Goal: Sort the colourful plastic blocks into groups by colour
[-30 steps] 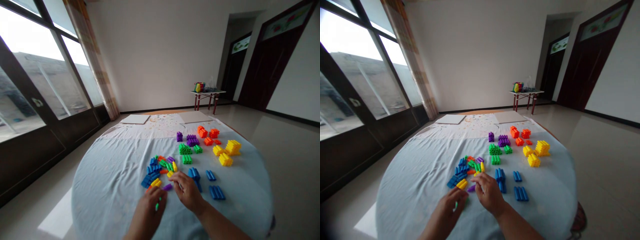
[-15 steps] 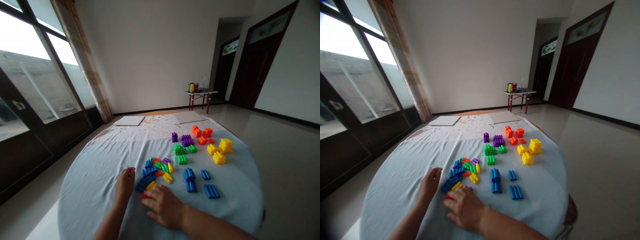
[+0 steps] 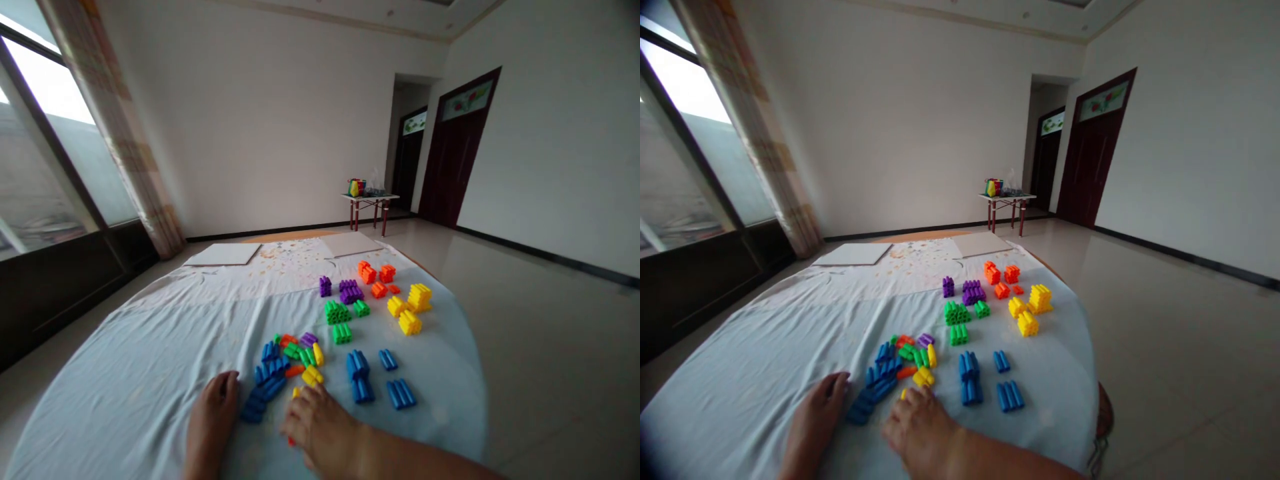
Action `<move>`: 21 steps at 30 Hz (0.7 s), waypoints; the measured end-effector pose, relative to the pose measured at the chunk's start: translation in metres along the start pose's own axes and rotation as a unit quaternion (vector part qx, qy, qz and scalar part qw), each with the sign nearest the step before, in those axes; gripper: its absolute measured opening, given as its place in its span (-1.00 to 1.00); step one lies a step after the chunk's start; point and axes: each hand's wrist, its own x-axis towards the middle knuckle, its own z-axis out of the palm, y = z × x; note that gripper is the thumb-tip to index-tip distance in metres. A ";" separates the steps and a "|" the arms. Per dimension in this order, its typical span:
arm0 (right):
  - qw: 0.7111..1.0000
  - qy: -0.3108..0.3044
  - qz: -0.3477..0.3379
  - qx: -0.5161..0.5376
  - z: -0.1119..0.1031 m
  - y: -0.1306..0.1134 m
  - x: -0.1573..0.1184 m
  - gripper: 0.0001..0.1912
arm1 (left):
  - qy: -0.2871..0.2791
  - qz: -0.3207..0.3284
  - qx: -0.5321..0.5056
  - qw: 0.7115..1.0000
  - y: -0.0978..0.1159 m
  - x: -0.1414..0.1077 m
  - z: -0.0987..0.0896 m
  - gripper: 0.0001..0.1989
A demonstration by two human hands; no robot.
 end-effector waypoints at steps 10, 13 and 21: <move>0.941 0.100 0.142 0.291 0.000 -0.004 -0.012 -0.65 | 0.004 0.016 0.008 1.000 0.004 -0.007 0.002 -0.66; 0.959 0.057 0.119 0.252 0.007 -0.007 -0.015 -0.68 | 0.005 0.020 0.005 1.000 0.003 -0.007 0.003 -0.66; 0.976 -0.003 0.053 0.213 0.011 0.001 -0.018 -0.75 | 0.005 0.018 0.004 1.000 0.000 -0.007 0.004 -0.66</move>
